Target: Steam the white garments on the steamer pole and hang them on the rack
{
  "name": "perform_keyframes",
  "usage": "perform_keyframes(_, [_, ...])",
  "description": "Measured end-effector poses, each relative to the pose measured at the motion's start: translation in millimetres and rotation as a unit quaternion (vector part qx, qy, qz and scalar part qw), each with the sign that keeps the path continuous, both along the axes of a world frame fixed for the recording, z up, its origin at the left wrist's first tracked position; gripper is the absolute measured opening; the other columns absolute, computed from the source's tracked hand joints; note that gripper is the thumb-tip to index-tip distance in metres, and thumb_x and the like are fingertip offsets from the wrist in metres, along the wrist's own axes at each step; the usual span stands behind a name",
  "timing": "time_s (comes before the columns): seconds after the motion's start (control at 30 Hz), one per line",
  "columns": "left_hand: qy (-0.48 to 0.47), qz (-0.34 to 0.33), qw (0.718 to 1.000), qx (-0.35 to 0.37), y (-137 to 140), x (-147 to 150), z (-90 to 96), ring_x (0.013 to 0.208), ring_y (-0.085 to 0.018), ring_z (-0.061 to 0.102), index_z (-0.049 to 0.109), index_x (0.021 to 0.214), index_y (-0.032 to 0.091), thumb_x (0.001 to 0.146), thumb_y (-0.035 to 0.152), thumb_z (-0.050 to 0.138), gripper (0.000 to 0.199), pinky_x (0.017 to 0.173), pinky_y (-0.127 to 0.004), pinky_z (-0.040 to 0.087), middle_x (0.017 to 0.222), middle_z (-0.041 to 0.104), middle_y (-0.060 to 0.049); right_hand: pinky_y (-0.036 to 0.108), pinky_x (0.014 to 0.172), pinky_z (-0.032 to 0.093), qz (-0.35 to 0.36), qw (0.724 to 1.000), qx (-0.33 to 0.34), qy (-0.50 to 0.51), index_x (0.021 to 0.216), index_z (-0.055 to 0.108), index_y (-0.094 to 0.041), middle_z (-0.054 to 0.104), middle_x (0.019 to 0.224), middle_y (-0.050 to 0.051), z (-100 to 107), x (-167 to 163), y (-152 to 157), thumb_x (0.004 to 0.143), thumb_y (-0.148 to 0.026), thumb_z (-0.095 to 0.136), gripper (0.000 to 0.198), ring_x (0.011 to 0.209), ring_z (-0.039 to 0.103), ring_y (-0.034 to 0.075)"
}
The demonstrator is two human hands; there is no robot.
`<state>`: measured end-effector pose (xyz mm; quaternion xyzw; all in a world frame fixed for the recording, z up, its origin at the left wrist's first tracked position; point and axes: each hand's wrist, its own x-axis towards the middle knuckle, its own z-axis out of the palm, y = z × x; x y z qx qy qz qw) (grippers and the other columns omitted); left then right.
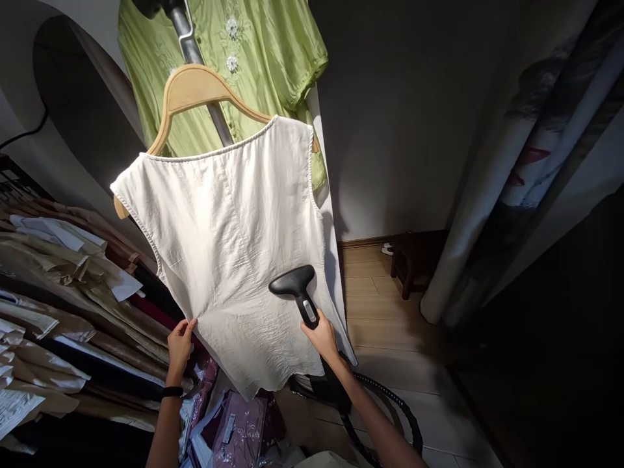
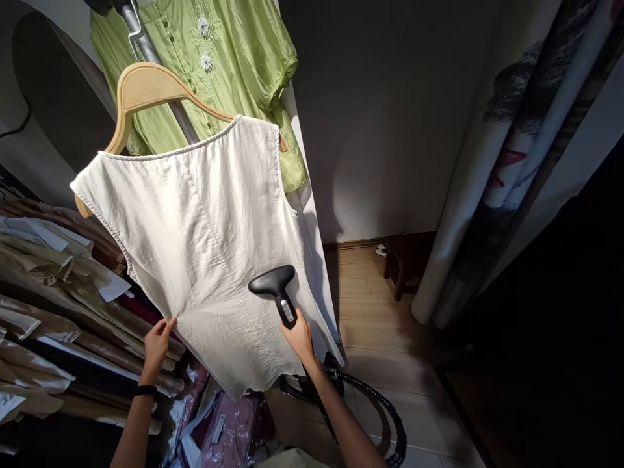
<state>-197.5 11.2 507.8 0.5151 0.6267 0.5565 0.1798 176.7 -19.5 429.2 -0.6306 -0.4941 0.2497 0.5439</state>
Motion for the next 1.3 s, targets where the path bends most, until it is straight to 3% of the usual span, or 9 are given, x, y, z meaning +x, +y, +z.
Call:
perform_keyframes(0.23, [0.008,-0.001,1.0,0.003,0,-12,8.1,0.064,-0.014,0.044,0.058,0.063,0.015,0.058,0.065,0.07,0.052,0.061,-0.024,0.036,0.062,0.05,0.001,0.026,0.059,0.039,-0.002,0.995,0.101,-0.004,0.078,0.046,-0.022,0.052,0.066,-0.003,102,27,40,0.066,-0.044,0.063,0.03,0.062,0.05,0.015])
perform_keyframes(0.33, [0.01,-0.001,1.0,0.005,0,-16,8.0,0.065,-0.015,0.046,0.059,0.065,0.015,0.06,0.063,0.069,0.049,0.061,-0.024,0.037,0.062,0.051,0.001,0.026,0.058,0.039,0.003,0.992,0.126,-0.01,0.075,0.045,-0.022,0.052,0.063,-0.004,121,37,49,0.066,-0.045,0.066,0.032,0.06,0.048,0.014])
perform_keyframes(0.43, [0.023,-0.005,1.0,0.018,0,-18,8.0,0.063,-0.014,0.044,0.058,0.064,0.016,0.063,0.061,0.067,0.046,0.059,-0.024,0.035,0.061,0.049,0.002,0.026,0.06,0.041,0.03,0.994,0.104,0.005,0.078,0.047,-0.022,0.055,0.065,-0.003,99,38,54,0.067,-0.046,0.066,0.033,0.062,0.051,0.015])
perform_keyframes(0.57, [0.04,-0.014,0.998,0.037,-1,-16,10.6,0.059,-0.011,0.038,0.05,0.058,0.017,0.067,0.056,0.067,0.043,0.057,-0.022,0.032,0.057,0.04,0.004,0.026,0.062,0.041,0.064,0.997,0.023,0.023,0.082,0.05,-0.021,0.056,0.065,-0.003,34,29,49,0.067,-0.047,0.064,0.033,0.063,0.054,0.016])
perform_keyframes(0.73, [0.018,-0.026,0.999,0.038,0,-18,10.7,0.063,-0.012,0.044,0.057,0.065,0.016,0.07,0.05,0.066,0.036,0.061,-0.023,0.036,0.062,0.05,0.002,0.027,0.061,0.04,0.094,0.995,-0.033,0.013,0.077,0.05,-0.021,0.053,0.064,-0.003,-32,20,27,0.062,-0.048,0.064,0.035,0.063,0.051,0.016])
perform_keyframes(0.83, [0.002,-0.028,0.999,0.039,-1,-21,6.8,0.065,-0.013,0.047,0.06,0.07,0.016,0.072,0.048,0.065,0.033,0.062,-0.023,0.038,0.067,0.055,0.0,0.028,0.062,0.042,0.104,0.993,-0.052,0.016,0.074,0.05,-0.021,0.054,0.065,-0.002,-51,17,15,0.057,-0.05,0.064,0.037,0.064,0.052,0.017])
perform_keyframes(0.93, [-0.007,-0.033,0.999,0.04,-4,-23,2.7,0.066,-0.014,0.049,0.061,0.074,0.016,0.073,0.048,0.065,0.033,0.063,-0.024,0.039,0.069,0.058,-0.001,0.03,0.063,0.044,0.106,0.992,-0.061,0.02,0.076,0.052,-0.02,0.056,0.066,-0.001,-52,15,10,0.057,-0.051,0.064,0.039,0.065,0.053,0.018])
perform_keyframes(1.07, [-0.005,-0.042,0.998,0.037,-8,-23,0.0,0.07,-0.015,0.051,0.064,0.079,0.016,0.076,0.048,0.064,0.032,0.064,-0.024,0.04,0.075,0.061,-0.002,0.03,0.068,0.045,0.113,0.993,-0.037,0.023,0.089,0.057,-0.018,0.062,0.078,0.002,-18,12,20,0.062,-0.051,0.065,0.044,0.074,0.057,0.019])
perform_keyframes(1.3, [-0.011,-0.06,0.997,0.041,-4,-21,-5.4,0.071,-0.015,0.052,0.064,0.078,0.016,0.077,0.047,0.064,0.031,0.065,-0.024,0.04,0.075,0.061,-0.002,0.029,0.068,0.044,0.074,0.995,0.066,0.004,0.083,0.053,-0.019,0.059,0.07,-0.001,101,16,49,0.065,-0.055,0.07,0.044,0.068,0.056,0.017])
